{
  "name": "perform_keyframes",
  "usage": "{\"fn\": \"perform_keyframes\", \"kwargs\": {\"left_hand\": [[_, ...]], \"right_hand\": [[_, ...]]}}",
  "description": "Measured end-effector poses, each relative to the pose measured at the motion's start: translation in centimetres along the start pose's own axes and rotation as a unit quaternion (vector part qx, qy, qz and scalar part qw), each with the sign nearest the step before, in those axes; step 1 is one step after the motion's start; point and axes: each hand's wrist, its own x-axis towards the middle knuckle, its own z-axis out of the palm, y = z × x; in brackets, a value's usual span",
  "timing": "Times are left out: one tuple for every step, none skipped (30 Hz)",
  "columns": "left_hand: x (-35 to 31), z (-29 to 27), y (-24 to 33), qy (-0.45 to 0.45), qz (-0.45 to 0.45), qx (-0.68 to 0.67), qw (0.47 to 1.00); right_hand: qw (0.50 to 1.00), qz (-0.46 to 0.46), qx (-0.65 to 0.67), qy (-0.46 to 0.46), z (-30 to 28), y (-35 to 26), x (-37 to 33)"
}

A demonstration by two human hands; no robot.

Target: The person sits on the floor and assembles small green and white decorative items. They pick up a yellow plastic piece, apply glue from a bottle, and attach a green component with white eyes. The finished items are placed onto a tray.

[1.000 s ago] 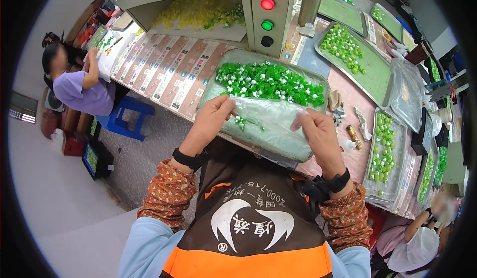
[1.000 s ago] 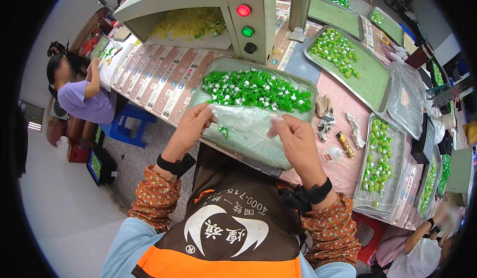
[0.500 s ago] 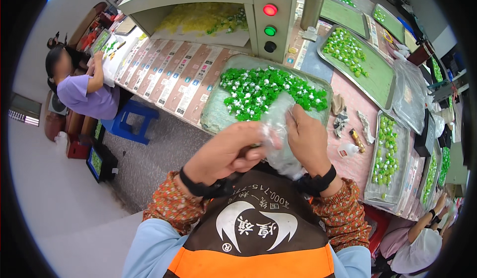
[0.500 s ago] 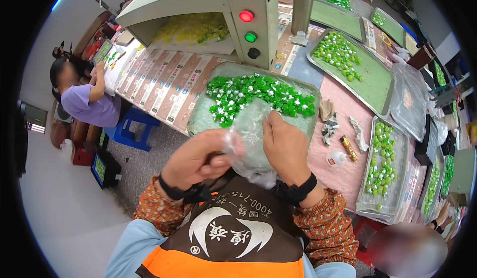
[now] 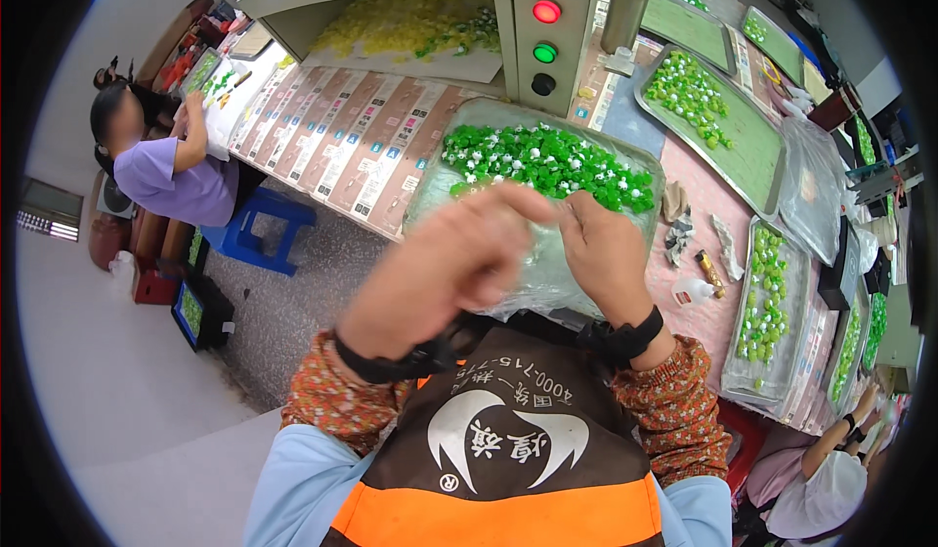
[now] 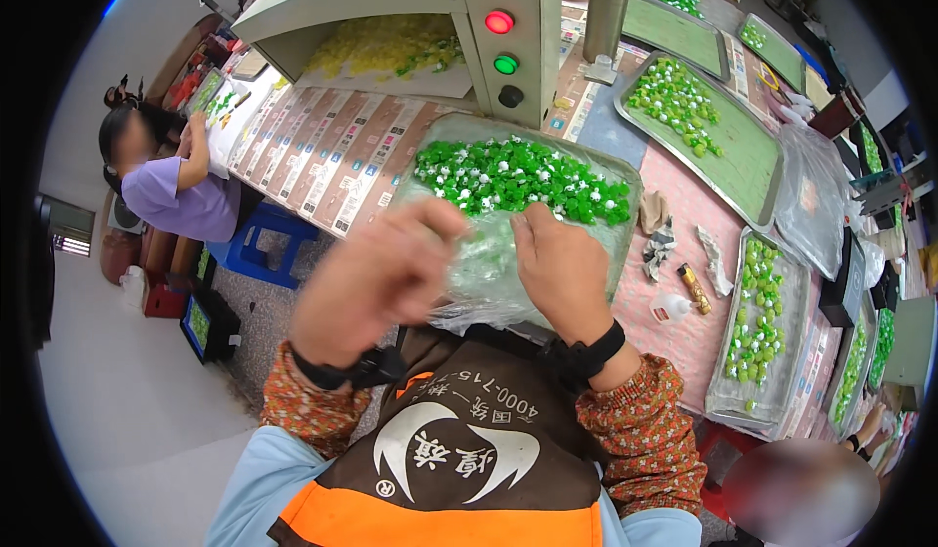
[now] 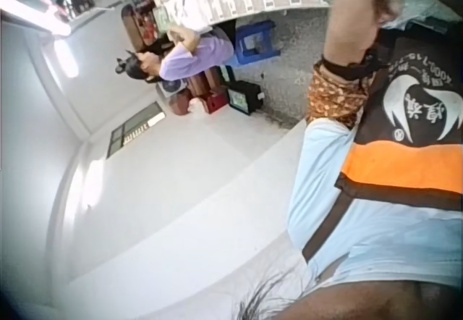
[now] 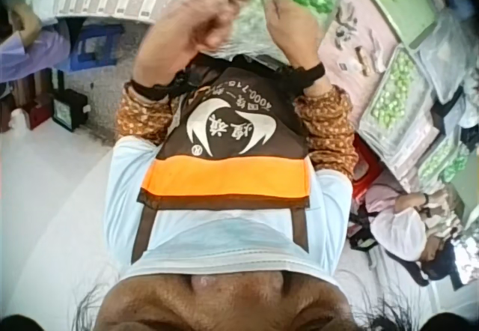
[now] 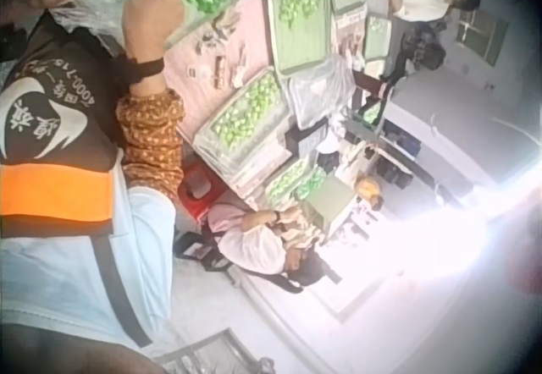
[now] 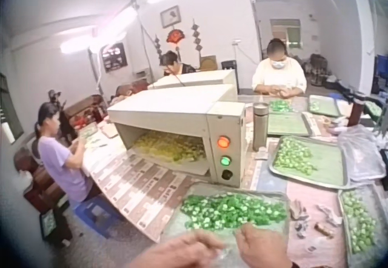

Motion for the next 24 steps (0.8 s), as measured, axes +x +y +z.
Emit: {"fn": "perform_keyframes", "kwargs": {"left_hand": [[0.6,0.6,-1.6,-0.016,-0.061,-0.01,0.998],[1.3,0.8,-3.6,-0.032,-0.121,-0.021,0.992],[2.1,-0.2,-5.3,0.008,-0.12,-0.011,0.993],[3.2,-1.6,-7.0,0.046,-0.119,-0.001,0.992],[4.1,-2.6,-8.2,0.081,-0.119,0.009,0.99],[4.7,-3.3,-8.6,0.09,-0.116,0.025,0.989],[5.1,-3.8,-8.7,0.1,-0.114,0.041,0.988],[5.5,-4.2,-8.9,0.109,-0.11,0.058,0.986],[6.0,-4.4,-9.1,0.092,-0.139,0.068,0.984],[6.2,-4.2,-9.2,0.096,-0.136,0.084,0.982],[6.4,-3.8,-9.5,0.101,-0.131,0.1,0.981],[6.4,-3.5,-9.7,0.107,-0.125,0.119,0.979],[6.2,-3.9,-10.6,0.132,-0.098,0.09,0.982],[6.0,-4.0,-11.1,0.14,-0.082,0.076,0.984],[5.9,-4.2,-11.2,0.147,-0.065,0.064,0.985],[5.8,-4.4,-11.1,0.153,-0.049,0.052,0.986],[5.6,-4.8,-10.8,0.142,-0.066,0.041,0.987],[5.6,-4.8,-10.6,0.146,-0.075,0.043,0.985],[5.7,-4.8,-10.4,0.151,-0.084,0.044,0.984],[5.6,-4.9,-10.2,0.16,-0.091,0.046,0.982],[5.6,-4.8,-9.9,0.161,-0.097,0.045,0.981],[5.8,-4.9,-10.0,0.166,-0.093,0.064,0.98],[5.9,-5.3,-10.3,0.174,-0.09,0.084,0.977],[5.8,-5.8,-10.8,0.182,-0.088,0.104,0.974]], "right_hand": [[0.998,0.005,0.06,-0.011,-0.1,0.0,0.2],[0.993,0.009,0.119,-0.023,0.0,0.0,0.4],[0.988,0.014,0.154,-0.013,0.2,0.2,0.5],[0.982,0.02,0.188,-0.003,0.5,0.4,0.5],[0.975,0.027,0.22,0.01,0.6,0.7,0.6],[0.974,0.023,0.225,0.023,0.4,0.6,0.4],[0.972,0.018,0.23,0.036,0.3,0.2,0.0],[0.97,0.012,0.236,0.05,0.2,-0.1,-0.4],[0.96,-0.018,0.271,0.064,0.2,-0.5,-0.5],[0.962,-0.035,0.265,0.056,0.3,-0.4,-0.7],[0.963,-0.052,0.26,0.049,0.7,-0.2,-0.7],[0.963,-0.071,0.255,0.043,0.5,-0.6,-0.7],[0.967,-0.039,0.248,-0.046,-0.9,-1.2,-1.2],[0.967,-0.059,0.237,-0.068,-1.4,-1.5,-1.5],[0.967,-0.081,0.227,-0.087,-1.9,-1.7,-1.5],[0.965,-0.101,0.216,-0.106,-2.3,-1.9,-1.4],[0.935,-0.033,0.307,-0.177,-2.4,-1.6,-1.1],[0.943,-0.037,0.291,-0.155,-2.0,-1.1,-0.9],[0.951,-0.041,0.274,-0.135,-1.3,-0.2,-0.8],[0.958,-0.049,0.259,-0.116,-0.7,0.3,-0.5],[0.974,-0.095,0.159,-0.128,-0.9,0.6,-0.4],[0.979,-0.111,0.116,-0.129,-1.1,0.2,-0.5],[0.98,-0.127,0.076,-0.13,-1.1,-0.4,-0.7],[0.981,-0.14,0.036,-0.133,-0.9,-1.0,-1.0]]}}
